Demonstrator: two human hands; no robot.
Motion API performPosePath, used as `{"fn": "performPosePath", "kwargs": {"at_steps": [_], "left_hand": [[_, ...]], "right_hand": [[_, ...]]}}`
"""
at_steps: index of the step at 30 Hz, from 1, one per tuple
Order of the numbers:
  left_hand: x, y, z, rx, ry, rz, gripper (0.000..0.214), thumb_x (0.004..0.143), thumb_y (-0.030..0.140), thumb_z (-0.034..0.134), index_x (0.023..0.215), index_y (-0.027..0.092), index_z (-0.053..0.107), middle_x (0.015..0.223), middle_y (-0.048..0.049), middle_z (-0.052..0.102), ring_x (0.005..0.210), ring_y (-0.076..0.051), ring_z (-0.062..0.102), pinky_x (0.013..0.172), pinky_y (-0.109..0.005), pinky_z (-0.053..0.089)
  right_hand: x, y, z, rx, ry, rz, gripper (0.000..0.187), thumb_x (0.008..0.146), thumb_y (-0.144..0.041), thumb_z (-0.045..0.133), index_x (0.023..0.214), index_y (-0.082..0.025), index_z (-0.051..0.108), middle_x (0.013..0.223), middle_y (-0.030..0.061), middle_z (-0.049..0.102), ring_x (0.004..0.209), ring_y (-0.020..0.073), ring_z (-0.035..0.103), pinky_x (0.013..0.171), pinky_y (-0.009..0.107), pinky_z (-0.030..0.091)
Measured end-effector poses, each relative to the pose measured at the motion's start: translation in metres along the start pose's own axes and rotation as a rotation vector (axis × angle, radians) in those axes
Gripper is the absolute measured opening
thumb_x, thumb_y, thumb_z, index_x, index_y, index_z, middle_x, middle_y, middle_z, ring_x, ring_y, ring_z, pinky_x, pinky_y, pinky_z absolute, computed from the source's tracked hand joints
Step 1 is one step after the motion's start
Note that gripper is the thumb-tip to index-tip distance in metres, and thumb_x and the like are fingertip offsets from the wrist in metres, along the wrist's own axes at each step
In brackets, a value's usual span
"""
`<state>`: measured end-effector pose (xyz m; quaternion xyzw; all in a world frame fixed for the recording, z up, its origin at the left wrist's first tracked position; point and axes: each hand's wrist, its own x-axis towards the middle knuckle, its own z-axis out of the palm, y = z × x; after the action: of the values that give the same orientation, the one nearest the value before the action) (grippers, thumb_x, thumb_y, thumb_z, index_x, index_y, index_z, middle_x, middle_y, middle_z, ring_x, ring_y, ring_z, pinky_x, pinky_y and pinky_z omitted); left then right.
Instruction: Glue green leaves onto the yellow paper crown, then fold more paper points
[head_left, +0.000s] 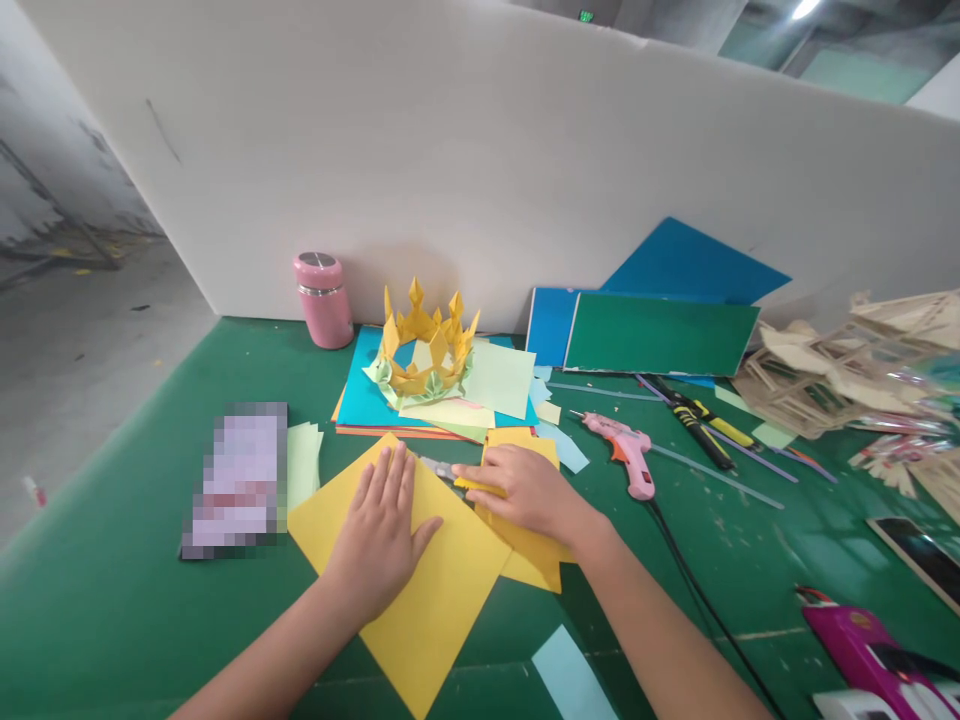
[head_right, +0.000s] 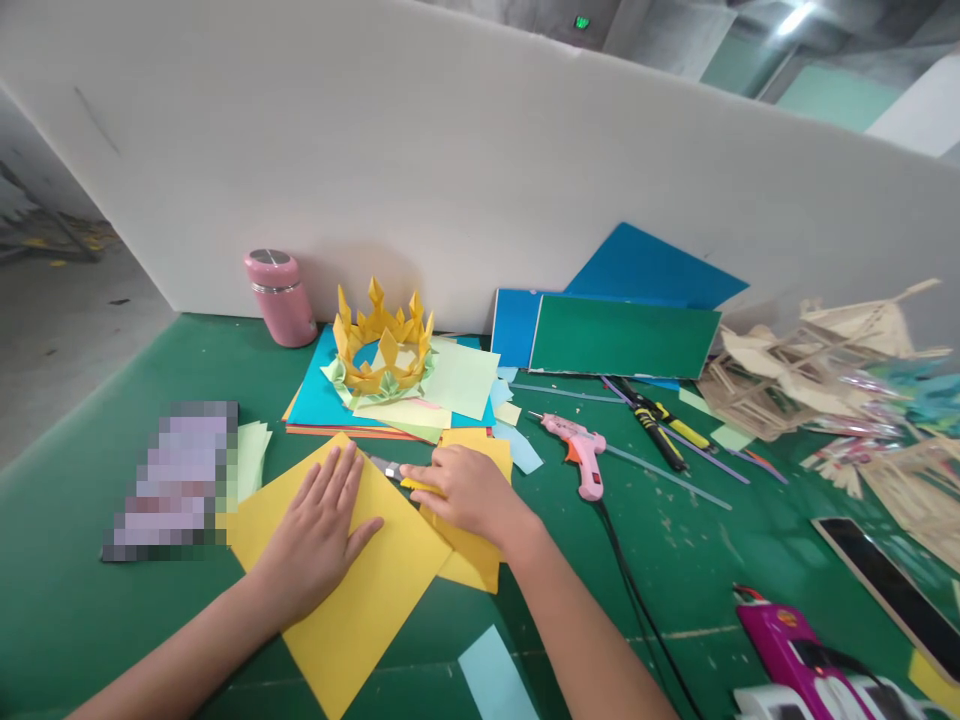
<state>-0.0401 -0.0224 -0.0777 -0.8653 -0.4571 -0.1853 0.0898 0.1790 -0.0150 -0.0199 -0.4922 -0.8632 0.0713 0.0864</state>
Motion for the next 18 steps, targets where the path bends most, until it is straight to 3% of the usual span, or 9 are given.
{"fn": "performPosePath", "kwargs": {"at_steps": [18], "left_hand": [[-0.001, -0.002, 0.001, 0.019, 0.002, 0.001, 0.073, 0.093, 0.057, 0.020, 0.136, 0.004, 0.045, 0.144, -0.0201, 0.042, 0.136, -0.033, 0.035, 0.109, -0.046, 0.031]], "right_hand": [[0.022, -0.005, 0.010, -0.155, 0.137, -0.098, 0.032, 0.092, -0.032, 0.052, 0.122, -0.025, 0.063, 0.076, 0.0054, 0.061, 0.071, 0.0187, 0.053, 0.057, 0.028, 0.034]]}}
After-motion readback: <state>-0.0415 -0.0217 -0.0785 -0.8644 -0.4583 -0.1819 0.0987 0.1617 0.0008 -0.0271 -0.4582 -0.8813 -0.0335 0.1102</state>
